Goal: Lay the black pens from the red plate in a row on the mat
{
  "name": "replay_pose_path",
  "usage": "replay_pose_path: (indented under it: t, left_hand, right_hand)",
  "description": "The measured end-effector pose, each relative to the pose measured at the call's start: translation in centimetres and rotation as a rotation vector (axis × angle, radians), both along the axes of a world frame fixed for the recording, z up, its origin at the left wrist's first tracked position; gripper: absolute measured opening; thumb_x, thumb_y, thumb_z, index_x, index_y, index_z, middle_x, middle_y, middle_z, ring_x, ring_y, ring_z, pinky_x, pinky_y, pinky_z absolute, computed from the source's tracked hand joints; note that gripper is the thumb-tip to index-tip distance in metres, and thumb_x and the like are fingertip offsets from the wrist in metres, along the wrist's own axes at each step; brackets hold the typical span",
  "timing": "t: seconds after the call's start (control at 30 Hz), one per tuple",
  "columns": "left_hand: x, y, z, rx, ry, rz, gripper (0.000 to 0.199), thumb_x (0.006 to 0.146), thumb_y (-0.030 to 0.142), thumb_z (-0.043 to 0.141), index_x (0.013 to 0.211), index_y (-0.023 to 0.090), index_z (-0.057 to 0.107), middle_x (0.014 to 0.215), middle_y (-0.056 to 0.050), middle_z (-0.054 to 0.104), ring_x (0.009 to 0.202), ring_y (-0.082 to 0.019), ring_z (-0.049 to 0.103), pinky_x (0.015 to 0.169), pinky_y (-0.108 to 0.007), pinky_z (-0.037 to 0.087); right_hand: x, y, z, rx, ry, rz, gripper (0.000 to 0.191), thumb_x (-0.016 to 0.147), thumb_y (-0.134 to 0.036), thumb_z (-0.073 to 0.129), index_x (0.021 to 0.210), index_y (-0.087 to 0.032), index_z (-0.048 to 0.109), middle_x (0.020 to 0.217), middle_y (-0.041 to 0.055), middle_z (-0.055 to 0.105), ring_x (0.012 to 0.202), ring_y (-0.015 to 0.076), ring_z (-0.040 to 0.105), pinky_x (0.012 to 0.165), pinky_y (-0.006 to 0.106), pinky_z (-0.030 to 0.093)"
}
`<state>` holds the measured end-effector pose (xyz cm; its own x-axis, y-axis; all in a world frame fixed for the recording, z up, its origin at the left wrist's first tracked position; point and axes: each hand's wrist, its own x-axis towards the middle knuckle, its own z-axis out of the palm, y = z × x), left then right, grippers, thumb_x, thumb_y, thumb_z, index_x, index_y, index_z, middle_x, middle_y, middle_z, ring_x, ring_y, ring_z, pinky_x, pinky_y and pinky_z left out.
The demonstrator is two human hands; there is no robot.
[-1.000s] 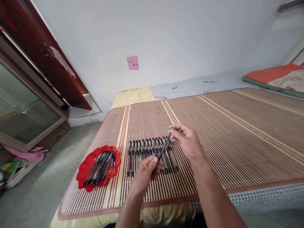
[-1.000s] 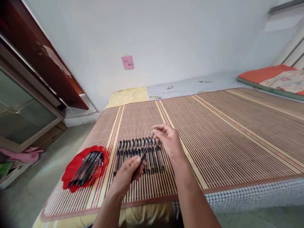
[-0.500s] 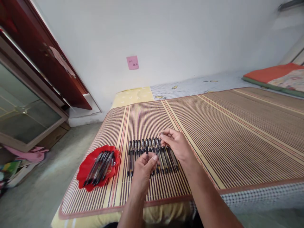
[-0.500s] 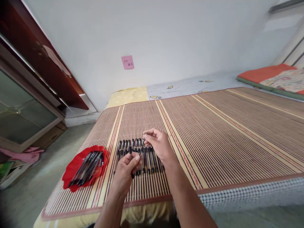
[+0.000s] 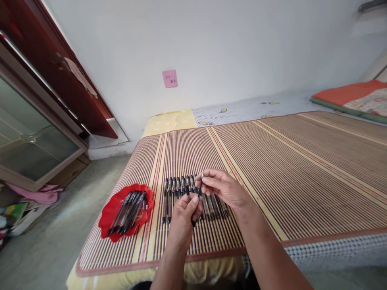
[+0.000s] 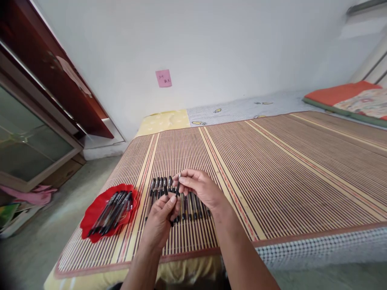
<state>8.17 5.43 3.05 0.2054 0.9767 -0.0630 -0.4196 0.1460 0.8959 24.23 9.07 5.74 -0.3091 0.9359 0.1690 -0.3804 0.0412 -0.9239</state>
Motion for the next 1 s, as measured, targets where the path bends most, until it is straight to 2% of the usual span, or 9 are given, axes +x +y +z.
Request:
replay_pose_path:
  t: [0.13,0.27,0.47,0.6,0.67,0.73,0.87,0.93,1.0]
  left_hand:
    - [0.1,0.0,0.0,0.013,0.005,0.055,0.032,0.077,0.041,0.081,0.078,0.015,0.062,0.062,0.004,0.052,0.052,-0.006,0.036,0.049,-0.018,0.026]
    - [0.1,0.1,-0.1,0.031,0.001,0.081,0.031,0.079,0.040,0.080,0.078,0.016,0.061,0.062,0.005,0.051,0.052,-0.006,0.037,0.049,-0.018,0.028]
    - [-0.3,0.2,-0.6,0.067,0.100,0.126,0.030,0.083,0.044,0.076,0.085,0.017,0.065,0.067,0.003,0.056,0.055,-0.008,0.040,0.051,-0.019,0.030]
    - [-0.7,0.0,-0.5,0.131,0.305,0.178,0.042,0.096,0.055,0.053,0.095,0.017,0.070,0.082,-0.004,0.065,0.068,-0.014,0.051,0.064,-0.024,0.041]
    - [-0.7,-0.2,-0.2,0.177,0.378,0.207,0.045,0.097,0.057,0.049,0.092,0.018,0.071,0.083,-0.005,0.064,0.070,-0.017,0.052,0.068,-0.026,0.042]
    - [-0.6,-0.4,0.1,0.237,0.440,0.240,0.043,0.095,0.057,0.052,0.086,0.020,0.070,0.080,-0.004,0.063,0.071,-0.018,0.052,0.068,-0.027,0.042]
    - [-0.3,-0.8,0.7,0.311,0.542,0.294,0.039,0.093,0.057,0.057,0.079,0.022,0.067,0.071,-0.002,0.057,0.068,-0.019,0.049,0.065,-0.028,0.038]
    - [-0.2,-1.0,1.0,0.330,0.579,0.252,0.042,0.095,0.057,0.053,0.074,0.022,0.064,0.065,-0.001,0.052,0.063,-0.018,0.044,0.061,-0.028,0.035]
    - [-0.2,-1.2,1.2,0.334,0.574,0.150,0.045,0.098,0.056,0.048,0.074,0.021,0.065,0.066,-0.001,0.054,0.062,-0.017,0.045,0.060,-0.028,0.035]
  right_hand:
    - [-0.4,-0.2,0.2,0.042,-0.069,-0.036,0.023,0.089,-0.032,0.069,0.106,-0.018,0.074,0.092,0.0051,0.071,0.067,0.0102,0.061,0.060,0.023,0.050]
    - [-1.0,-0.2,0.3,0.013,-0.009,-0.071,0.030,0.091,-0.037,0.068,0.115,-0.019,0.069,0.093,0.0058,0.072,0.068,0.0106,0.064,0.060,0.023,0.052]
    - [-2.1,-0.1,0.3,0.054,-0.052,-0.199,0.024,0.087,-0.041,0.072,0.095,-0.018,0.073,0.084,0.0036,0.071,0.062,0.0093,0.061,0.057,0.021,0.051]
    - [-2.5,-0.5,0.9,0.064,-0.153,-0.320,0.028,0.083,-0.046,0.074,0.084,-0.019,0.071,0.070,0.0000,0.066,0.053,0.0095,0.056,0.054,0.024,0.051]
    - [-2.8,-0.8,1.0,0.049,-0.217,-0.312,0.028,0.082,-0.046,0.075,0.081,-0.019,0.070,0.062,-0.0019,0.063,0.049,0.0097,0.054,0.051,0.024,0.049]
    - [-3.2,-0.9,0.8,0.019,-0.271,-0.265,0.026,0.081,-0.044,0.076,0.081,-0.019,0.070,0.056,-0.0031,0.060,0.048,0.0105,0.054,0.048,0.024,0.047]
    - [-4.0,-1.1,0.5,0.027,-0.344,-0.225,0.017,0.082,-0.035,0.074,0.083,-0.019,0.070,0.057,-0.0031,0.059,0.050,0.0111,0.055,0.049,0.024,0.046]
    - [-3.7,-1.1,0.7,0.047,-0.372,-0.218,0.015,0.083,-0.033,0.072,0.083,-0.019,0.069,0.063,-0.0019,0.061,0.053,0.0110,0.057,0.050,0.024,0.046]
    - [-2.5,-1.0,0.9,0.048,-0.384,-0.210,0.016,0.083,-0.035,0.072,0.084,-0.019,0.069,0.064,-0.0016,0.061,0.053,0.0108,0.056,0.049,0.023,0.046]
